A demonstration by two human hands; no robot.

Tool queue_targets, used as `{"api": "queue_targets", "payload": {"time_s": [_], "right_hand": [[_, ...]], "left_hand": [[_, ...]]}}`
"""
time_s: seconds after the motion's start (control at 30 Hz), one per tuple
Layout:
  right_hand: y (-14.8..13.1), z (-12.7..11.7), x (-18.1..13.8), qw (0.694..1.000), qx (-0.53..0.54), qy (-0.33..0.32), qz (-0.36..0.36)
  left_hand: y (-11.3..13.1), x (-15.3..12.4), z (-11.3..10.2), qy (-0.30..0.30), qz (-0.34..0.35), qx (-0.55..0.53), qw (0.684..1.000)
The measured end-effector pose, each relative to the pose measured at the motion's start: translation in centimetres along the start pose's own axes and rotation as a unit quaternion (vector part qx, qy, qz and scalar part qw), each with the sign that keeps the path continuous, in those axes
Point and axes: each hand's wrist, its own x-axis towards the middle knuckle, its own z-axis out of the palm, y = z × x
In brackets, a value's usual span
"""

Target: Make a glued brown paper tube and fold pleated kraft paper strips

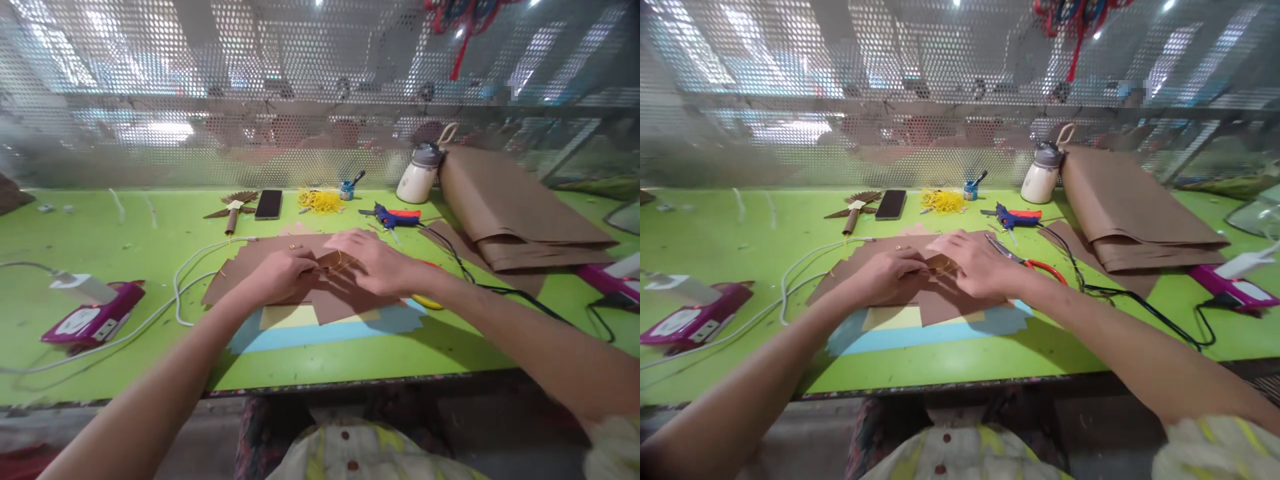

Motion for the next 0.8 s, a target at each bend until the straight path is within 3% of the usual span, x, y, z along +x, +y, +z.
{"api": "queue_targets", "payload": {"time_s": [0.07, 0.13, 0.37, 0.6, 0.8], "right_hand": [[0.8, 0.3, 2.3, 0.997, 0.028, -0.065, 0.004], [1.6, 0.5, 3.5, 0.995, 0.028, -0.085, 0.052], [1.9, 0.2, 2.2, 0.998, 0.015, 0.008, 0.059], [1.4, 1.5, 2.3, 0.992, 0.002, -0.032, 0.124], [5.5, -2.0, -1.0, 0.980, 0.013, -0.039, 0.193]], "left_hand": [[0.2, -0.1, -0.4, 0.002, -0.002, -0.009, 1.000], [0.3, -0.2, -0.7, -0.012, -0.030, -0.035, 0.999], [0.2, 0.1, -1.0, -0.047, -0.093, -0.120, 0.987], [0.6, 0.2, -1.2, -0.018, -0.105, -0.165, 0.980], [-0.7, -0.4, -0.7, 0.002, -0.198, -0.211, 0.957]]}}
